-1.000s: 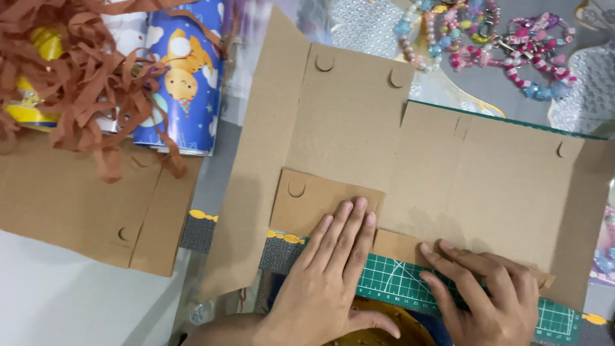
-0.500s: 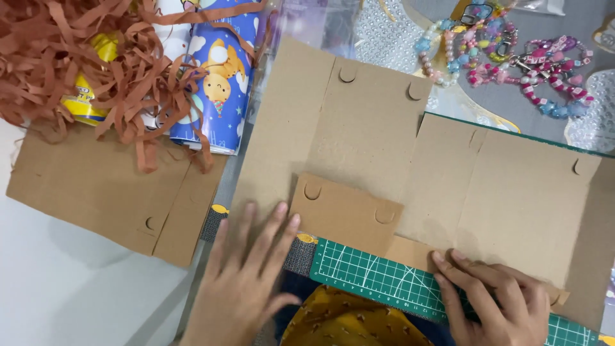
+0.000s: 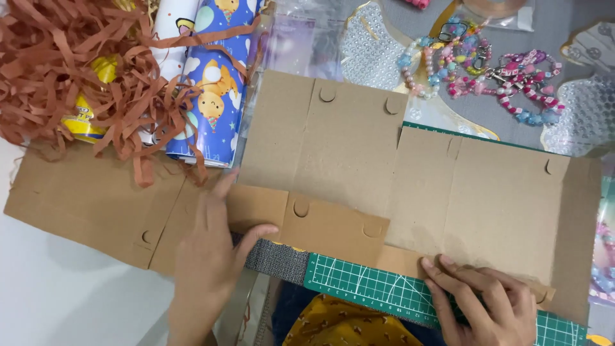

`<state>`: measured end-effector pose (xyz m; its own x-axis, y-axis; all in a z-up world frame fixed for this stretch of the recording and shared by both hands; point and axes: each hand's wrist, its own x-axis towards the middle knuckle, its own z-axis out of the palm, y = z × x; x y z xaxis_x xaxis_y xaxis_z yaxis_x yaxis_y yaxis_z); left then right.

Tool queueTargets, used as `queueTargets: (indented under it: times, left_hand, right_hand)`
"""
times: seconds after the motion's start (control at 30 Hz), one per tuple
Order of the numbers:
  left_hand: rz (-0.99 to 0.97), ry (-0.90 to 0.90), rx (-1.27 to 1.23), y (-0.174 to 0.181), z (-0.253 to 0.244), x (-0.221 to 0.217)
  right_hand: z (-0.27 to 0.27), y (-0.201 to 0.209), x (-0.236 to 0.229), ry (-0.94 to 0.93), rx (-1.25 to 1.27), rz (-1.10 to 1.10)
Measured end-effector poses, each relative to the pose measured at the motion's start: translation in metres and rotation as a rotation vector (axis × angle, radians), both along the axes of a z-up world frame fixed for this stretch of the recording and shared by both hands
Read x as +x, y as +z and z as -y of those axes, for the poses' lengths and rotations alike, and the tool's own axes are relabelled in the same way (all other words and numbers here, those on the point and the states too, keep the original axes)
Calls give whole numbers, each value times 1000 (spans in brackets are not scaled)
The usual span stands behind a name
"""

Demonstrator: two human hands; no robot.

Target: Folding and assembling a cardboard box from a flat template on a craft table.

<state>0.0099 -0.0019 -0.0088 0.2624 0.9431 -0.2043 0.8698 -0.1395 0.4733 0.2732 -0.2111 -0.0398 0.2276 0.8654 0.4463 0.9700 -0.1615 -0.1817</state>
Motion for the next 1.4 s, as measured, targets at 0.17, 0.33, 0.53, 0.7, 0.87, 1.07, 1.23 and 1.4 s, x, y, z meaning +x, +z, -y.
queueTargets:
  times: [0.17,0.33,0.53,0.7,0.87,1.07,1.23,1.4]
  left_hand:
    - [-215,-229,520,-16,13,1]
    - [-235,-263,687,-19,22,8]
    - [-63,-285,668,-17,40,2]
    - [-190,-327,719,-21,49,-15]
    - [-261,-320,757,-19,48,-10]
    - [671,537,-460,-198,79,-216]
    - [269,-378,979,-63,78,28]
    - [-141,-715,629,-28,46,81]
  right_hand:
    - [1,-5,0,-10,8,10]
    - [3,-8,5,24,-11,-24]
    - [2,-6,2,11,2,4]
    - [-4,0,2,38,50,-49]
    - [-4,6,0,58,33,11]
    - [8,9,-10,-35,3,-33]
    - [13,7,-10,-28,-39,-25]
    - [17,8,-11,-15,-51,-24]
